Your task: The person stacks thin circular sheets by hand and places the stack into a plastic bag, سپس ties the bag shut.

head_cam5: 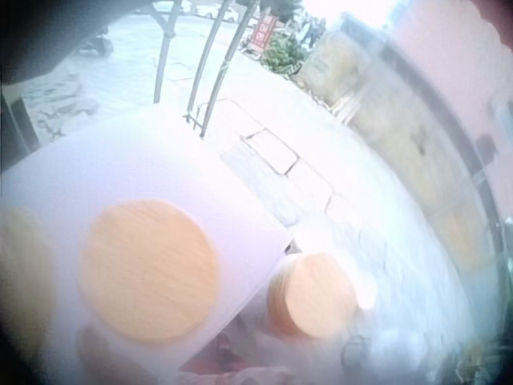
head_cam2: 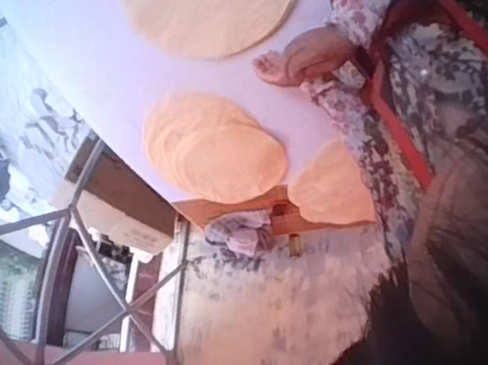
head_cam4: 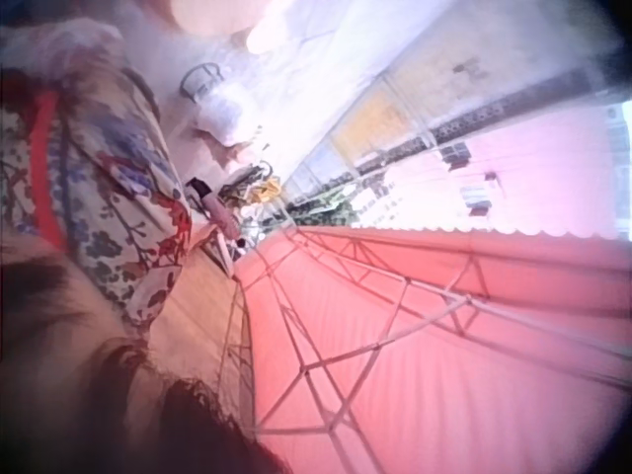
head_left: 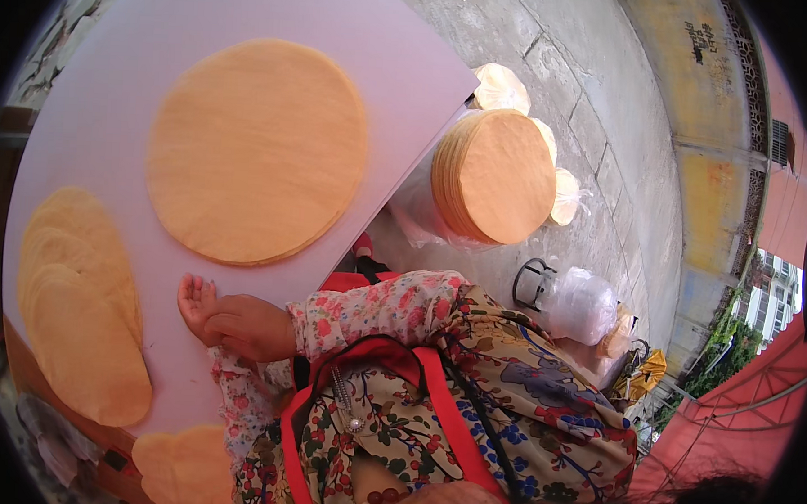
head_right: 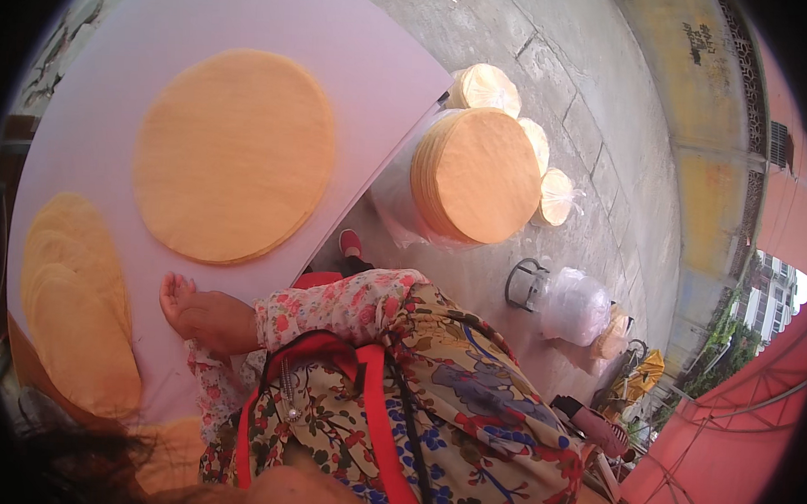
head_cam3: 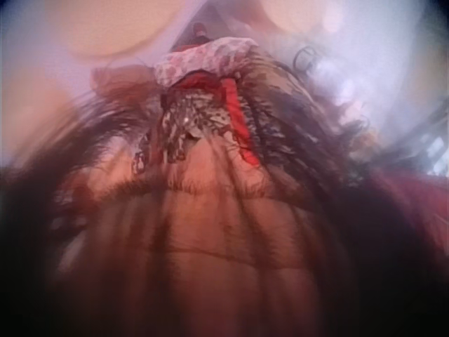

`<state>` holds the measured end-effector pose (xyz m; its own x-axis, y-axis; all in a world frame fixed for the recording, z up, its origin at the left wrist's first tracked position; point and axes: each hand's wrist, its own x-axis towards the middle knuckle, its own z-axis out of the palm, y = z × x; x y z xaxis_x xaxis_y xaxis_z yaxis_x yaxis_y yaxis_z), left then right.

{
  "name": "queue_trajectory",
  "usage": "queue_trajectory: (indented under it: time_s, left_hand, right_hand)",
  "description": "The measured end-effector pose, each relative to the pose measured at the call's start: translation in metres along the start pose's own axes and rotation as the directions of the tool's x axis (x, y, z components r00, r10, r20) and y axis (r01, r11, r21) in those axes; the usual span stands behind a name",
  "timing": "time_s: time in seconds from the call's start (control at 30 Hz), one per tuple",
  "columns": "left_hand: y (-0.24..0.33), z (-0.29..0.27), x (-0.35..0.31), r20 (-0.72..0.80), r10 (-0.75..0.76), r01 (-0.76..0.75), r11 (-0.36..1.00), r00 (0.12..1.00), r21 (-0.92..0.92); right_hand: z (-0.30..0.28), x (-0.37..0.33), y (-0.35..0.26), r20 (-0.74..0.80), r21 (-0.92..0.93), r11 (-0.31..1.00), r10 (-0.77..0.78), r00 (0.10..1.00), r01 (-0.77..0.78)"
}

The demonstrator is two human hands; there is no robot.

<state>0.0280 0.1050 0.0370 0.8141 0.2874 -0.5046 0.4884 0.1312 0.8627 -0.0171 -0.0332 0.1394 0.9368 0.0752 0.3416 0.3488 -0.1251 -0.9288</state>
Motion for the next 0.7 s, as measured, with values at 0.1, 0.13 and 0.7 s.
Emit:
queue_trajectory:
  time_s: [0.1,0.13,0.7]
  left_hand:
    - [-0.020,0.015,-0.009,0.115,0.032,-0.034,0.999,0.993,0.016]
    - [-0.015,0.021,-0.016,0.094,0.045,-0.046,0.999,0.995,0.009]
    - [0.006,-0.140,0.003,-0.613,0.097,-0.405,0.829,0.784,-0.385]
  right_hand:
    - [-0.026,-0.020,0.010,-0.015,-0.014,0.998,-0.060,0.998,0.060]
    - [-0.028,-0.020,0.012,-0.008,-0.013,0.997,-0.080,0.997,0.080]
    - [-0.044,0.006,0.052,0.368,0.085,0.959,0.222,0.903,-0.270]
